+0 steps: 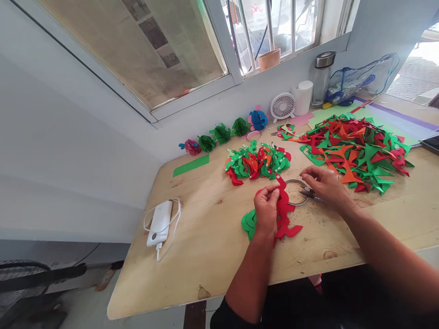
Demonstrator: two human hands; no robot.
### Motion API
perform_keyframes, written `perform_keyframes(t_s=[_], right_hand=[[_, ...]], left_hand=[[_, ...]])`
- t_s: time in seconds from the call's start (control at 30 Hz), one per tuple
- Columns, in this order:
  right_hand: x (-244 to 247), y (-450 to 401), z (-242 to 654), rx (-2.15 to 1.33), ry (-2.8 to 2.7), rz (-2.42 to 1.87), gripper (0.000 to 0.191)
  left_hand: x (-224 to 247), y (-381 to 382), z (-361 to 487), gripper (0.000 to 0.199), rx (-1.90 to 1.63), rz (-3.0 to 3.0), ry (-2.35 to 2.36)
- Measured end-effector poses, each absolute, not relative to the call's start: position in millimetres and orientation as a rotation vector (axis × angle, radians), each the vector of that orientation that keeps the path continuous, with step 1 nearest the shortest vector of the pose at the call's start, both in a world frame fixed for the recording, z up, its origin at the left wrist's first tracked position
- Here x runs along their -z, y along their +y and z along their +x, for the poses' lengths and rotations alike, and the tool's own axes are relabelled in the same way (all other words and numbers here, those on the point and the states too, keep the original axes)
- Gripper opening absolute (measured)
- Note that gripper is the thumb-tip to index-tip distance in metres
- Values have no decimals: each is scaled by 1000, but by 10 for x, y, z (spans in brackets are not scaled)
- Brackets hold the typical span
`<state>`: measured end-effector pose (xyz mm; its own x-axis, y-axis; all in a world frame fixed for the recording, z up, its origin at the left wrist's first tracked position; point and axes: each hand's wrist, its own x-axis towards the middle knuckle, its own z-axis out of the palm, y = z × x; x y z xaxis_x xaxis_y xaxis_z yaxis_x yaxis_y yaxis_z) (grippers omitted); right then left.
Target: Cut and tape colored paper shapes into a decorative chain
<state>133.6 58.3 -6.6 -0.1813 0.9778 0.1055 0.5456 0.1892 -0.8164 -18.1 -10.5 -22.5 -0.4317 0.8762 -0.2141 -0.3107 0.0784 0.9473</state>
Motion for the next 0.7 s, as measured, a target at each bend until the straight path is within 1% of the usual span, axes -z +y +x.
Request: perform_keyframes(t_s=[0.13, 0.23, 0.5, 0.7], right_hand=[[57, 596, 1366, -628, -1929, -1496, 20], [59, 592, 1391, -532, -2046, -1504, 22], [129, 524, 1537, -409, -2289, -1595, 20], [224, 449, 1572, -326, -2313, -1618, 22]], left_hand=[[260, -85, -184, 23, -1558, 566, 1337], [271, -81, -178, 24, -1550, 567, 1327], [222, -99, -161, 25, -1538, 531, 1308], [222, -98, -164, 25, -1525, 543, 1303]])
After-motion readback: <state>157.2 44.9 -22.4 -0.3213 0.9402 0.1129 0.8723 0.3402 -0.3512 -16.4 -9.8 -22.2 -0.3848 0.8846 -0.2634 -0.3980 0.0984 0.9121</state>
